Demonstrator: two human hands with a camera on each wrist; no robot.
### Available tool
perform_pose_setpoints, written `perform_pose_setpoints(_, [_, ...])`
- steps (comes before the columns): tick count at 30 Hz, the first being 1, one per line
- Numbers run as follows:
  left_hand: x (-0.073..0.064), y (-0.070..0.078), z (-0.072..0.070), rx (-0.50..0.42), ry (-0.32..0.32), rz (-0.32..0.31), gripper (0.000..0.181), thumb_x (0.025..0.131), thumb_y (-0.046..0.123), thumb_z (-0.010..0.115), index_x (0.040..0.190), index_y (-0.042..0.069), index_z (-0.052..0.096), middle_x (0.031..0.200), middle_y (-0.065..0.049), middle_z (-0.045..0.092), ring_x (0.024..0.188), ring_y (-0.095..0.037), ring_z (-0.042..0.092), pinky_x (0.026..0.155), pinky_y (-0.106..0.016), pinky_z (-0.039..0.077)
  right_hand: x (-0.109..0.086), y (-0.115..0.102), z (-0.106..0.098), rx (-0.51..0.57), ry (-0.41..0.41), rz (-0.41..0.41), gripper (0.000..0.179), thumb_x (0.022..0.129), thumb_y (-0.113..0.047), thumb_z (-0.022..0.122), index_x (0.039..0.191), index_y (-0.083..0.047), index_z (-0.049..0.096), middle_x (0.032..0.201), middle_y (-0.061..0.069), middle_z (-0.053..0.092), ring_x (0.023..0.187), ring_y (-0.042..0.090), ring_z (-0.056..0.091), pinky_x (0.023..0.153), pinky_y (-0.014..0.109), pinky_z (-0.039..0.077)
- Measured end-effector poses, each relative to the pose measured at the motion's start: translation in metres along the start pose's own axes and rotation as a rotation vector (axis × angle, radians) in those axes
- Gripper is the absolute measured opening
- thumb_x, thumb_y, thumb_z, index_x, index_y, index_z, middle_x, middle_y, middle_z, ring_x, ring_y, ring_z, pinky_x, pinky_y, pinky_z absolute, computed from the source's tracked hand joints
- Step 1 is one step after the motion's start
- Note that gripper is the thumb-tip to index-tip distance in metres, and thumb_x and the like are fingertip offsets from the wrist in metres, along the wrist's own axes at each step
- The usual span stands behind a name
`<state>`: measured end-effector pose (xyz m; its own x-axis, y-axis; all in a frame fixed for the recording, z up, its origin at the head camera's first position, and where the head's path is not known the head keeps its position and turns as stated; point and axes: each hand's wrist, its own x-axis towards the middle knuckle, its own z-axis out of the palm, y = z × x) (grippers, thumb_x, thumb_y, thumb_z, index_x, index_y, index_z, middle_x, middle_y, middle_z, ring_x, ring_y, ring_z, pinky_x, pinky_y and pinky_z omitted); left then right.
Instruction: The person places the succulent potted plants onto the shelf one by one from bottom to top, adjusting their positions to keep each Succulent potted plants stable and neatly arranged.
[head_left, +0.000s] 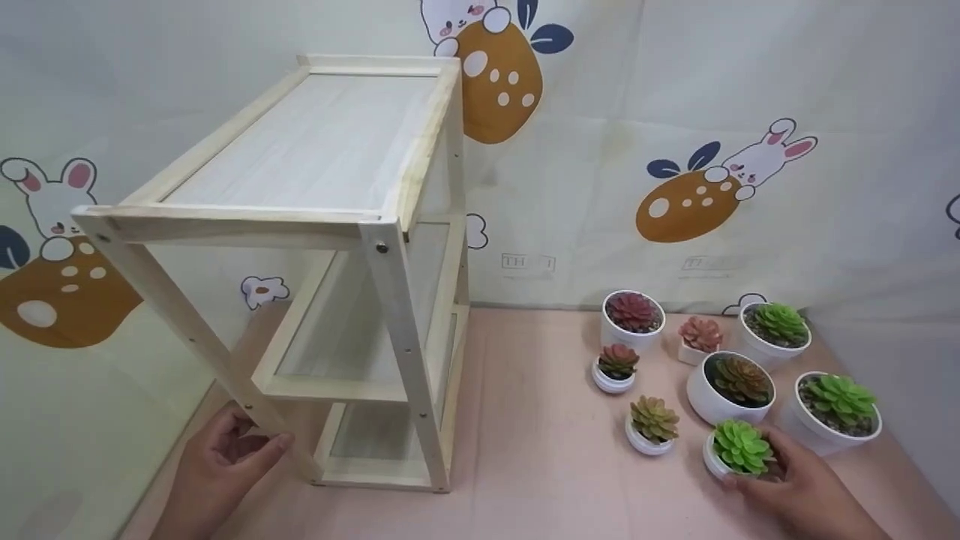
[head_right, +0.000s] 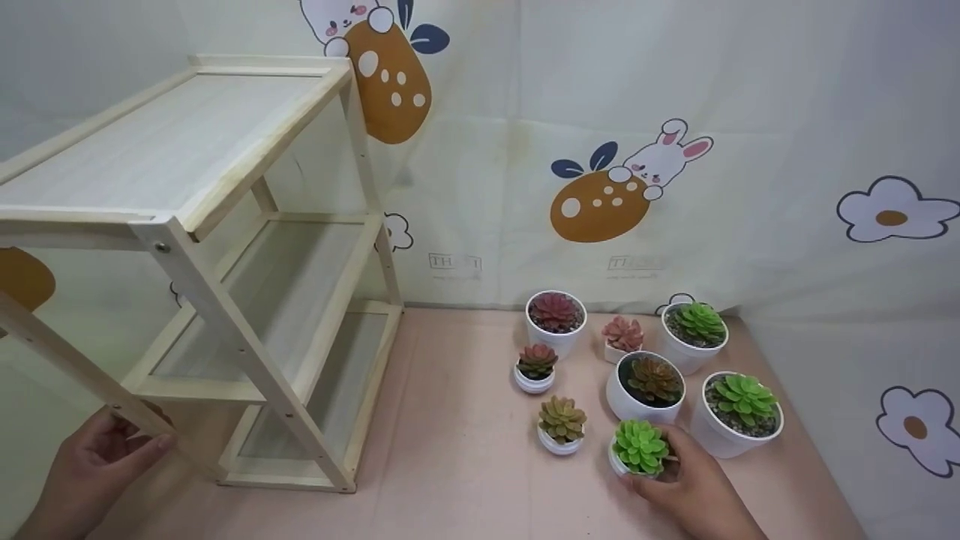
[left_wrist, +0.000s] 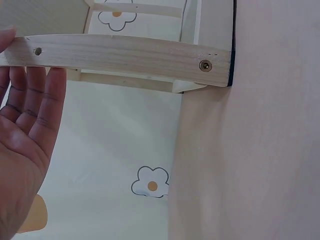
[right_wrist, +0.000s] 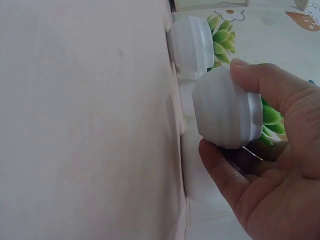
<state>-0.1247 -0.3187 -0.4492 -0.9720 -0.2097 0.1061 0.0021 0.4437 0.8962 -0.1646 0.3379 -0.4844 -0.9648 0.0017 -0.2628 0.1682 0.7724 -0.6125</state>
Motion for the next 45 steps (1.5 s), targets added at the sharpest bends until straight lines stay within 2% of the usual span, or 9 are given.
perform_pose_setpoints(6, [-0.001, 0.0, 0.0, -0.013, 0.005, -0.003, 0.048, 0.09, 0.014, 0.082, 0.131, 0.004, 0.059, 0.111, 0.016, 0.07, 0.099, -0.005, 0.073, 0.082, -0.021, 0.061, 0.002, -0.007, 0.0, 0.025, -0.012, 0.024, 0.093, 0.081, -0.054, 0.085, 0.149, -0.005, 0.045, 0.146, 0.02, 0.057, 0.132, 0.039, 0.052, 0.109, 0.065, 0.044])
perform_pose_setpoints(12, [0.0, -0.002, -0.001, 0.0, -0.012, -0.028, 0.051, 0.091, 0.02, 0.082, 0.135, 0.007, 0.058, 0.117, 0.013, 0.07, 0.102, -0.004, 0.071, 0.084, -0.02, 0.06, -0.002, -0.017, -0.001, -0.017, 0.017, -0.071, 0.084, 0.084, -0.041, 0.087, 0.147, -0.003, 0.047, 0.142, 0.017, 0.06, 0.128, 0.028, 0.056, 0.098, 0.025, 0.05])
perform_pose_setpoints(17, [0.001, -0.003, 0.0, 0.008, -0.014, -0.027, 0.051, 0.092, 0.022, 0.082, 0.135, 0.008, 0.058, 0.124, 0.001, 0.07, 0.103, -0.004, 0.071, 0.084, -0.02, 0.06, -0.004, -0.029, 0.001, -0.028, 0.063, -0.159, 0.078, 0.082, -0.035, 0.089, 0.143, -0.004, 0.051, 0.141, 0.017, 0.059, 0.118, 0.006, 0.057, 0.091, 0.014, 0.05])
perform_pose_setpoints(20, [0.001, -0.003, 0.0, 0.004, -0.009, -0.024, 0.049, 0.091, 0.021, 0.082, 0.132, 0.006, 0.059, 0.122, -0.002, 0.071, 0.101, -0.005, 0.072, 0.083, -0.02, 0.06, -0.004, -0.037, 0.002, 0.015, 0.088, -0.227, 0.073, 0.082, -0.027, 0.09, 0.14, -0.004, 0.053, 0.14, 0.016, 0.058, 0.111, -0.012, 0.051, 0.091, 0.008, 0.047])
perform_pose_setpoints(22, [0.001, -0.003, 0.001, 0.001, -0.005, -0.023, 0.048, 0.091, 0.02, 0.082, 0.131, 0.006, 0.06, 0.12, -0.003, 0.072, 0.099, -0.006, 0.072, 0.083, -0.021, 0.061, -0.004, -0.042, 0.003, 0.051, 0.108, -0.271, 0.07, 0.081, -0.02, 0.09, 0.139, -0.003, 0.054, 0.139, 0.015, 0.058, 0.11, -0.016, 0.05, 0.092, 0.006, 0.046])
perform_pose_setpoints(26, [0.002, -0.002, 0.001, 0.0, -0.005, -0.033, 0.048, 0.091, 0.021, 0.082, 0.13, 0.006, 0.06, 0.12, -0.007, 0.072, 0.098, -0.006, 0.073, 0.083, -0.021, 0.061, -0.004, -0.053, 0.005, 0.093, 0.131, -0.328, 0.068, 0.079, -0.011, 0.09, 0.137, -0.001, 0.055, 0.136, 0.013, 0.058, 0.111, -0.015, 0.051, 0.095, 0.006, 0.045])
perform_pose_setpoints(32, [0.003, -0.002, 0.0, -0.012, -0.008, -0.041, 0.05, 0.091, 0.023, 0.083, 0.132, 0.007, 0.059, 0.124, -0.01, 0.071, 0.099, -0.007, 0.072, 0.083, -0.021, 0.06, -0.001, -0.07, 0.007, 0.105, 0.116, -0.322, 0.067, 0.08, -0.012, 0.09, 0.136, -0.004, 0.056, 0.136, 0.011, 0.059, 0.11, -0.013, 0.051, 0.094, 0.007, 0.047])
perform_pose_setpoints(38, [0.004, -0.001, 0.001, -0.012, -0.022, -0.061, 0.049, 0.092, 0.023, 0.081, 0.132, 0.007, 0.059, 0.13, -0.015, 0.069, 0.101, -0.006, 0.072, 0.084, -0.02, 0.059, 0.001, -0.087, 0.011, 0.112, 0.171, -0.42, 0.064, 0.077, -0.016, 0.093, 0.132, -0.007, 0.061, 0.128, 0.005, 0.063, 0.11, -0.009, 0.055, 0.094, 0.007, 0.046])
perform_pose_setpoints(45, [0.003, -0.001, 0.001, -0.027, -0.024, -0.065, 0.049, 0.092, 0.022, 0.082, 0.133, 0.007, 0.059, 0.13, -0.015, 0.069, 0.101, -0.006, 0.072, 0.085, -0.02, 0.06, 0.007, -0.109, 0.017, 0.149, 0.091, -0.369, 0.071, 0.079, -0.026, 0.093, 0.138, -0.008, 0.057, 0.135, 0.009, 0.061, 0.115, -0.007, 0.055, 0.097, 0.007, 0.045])
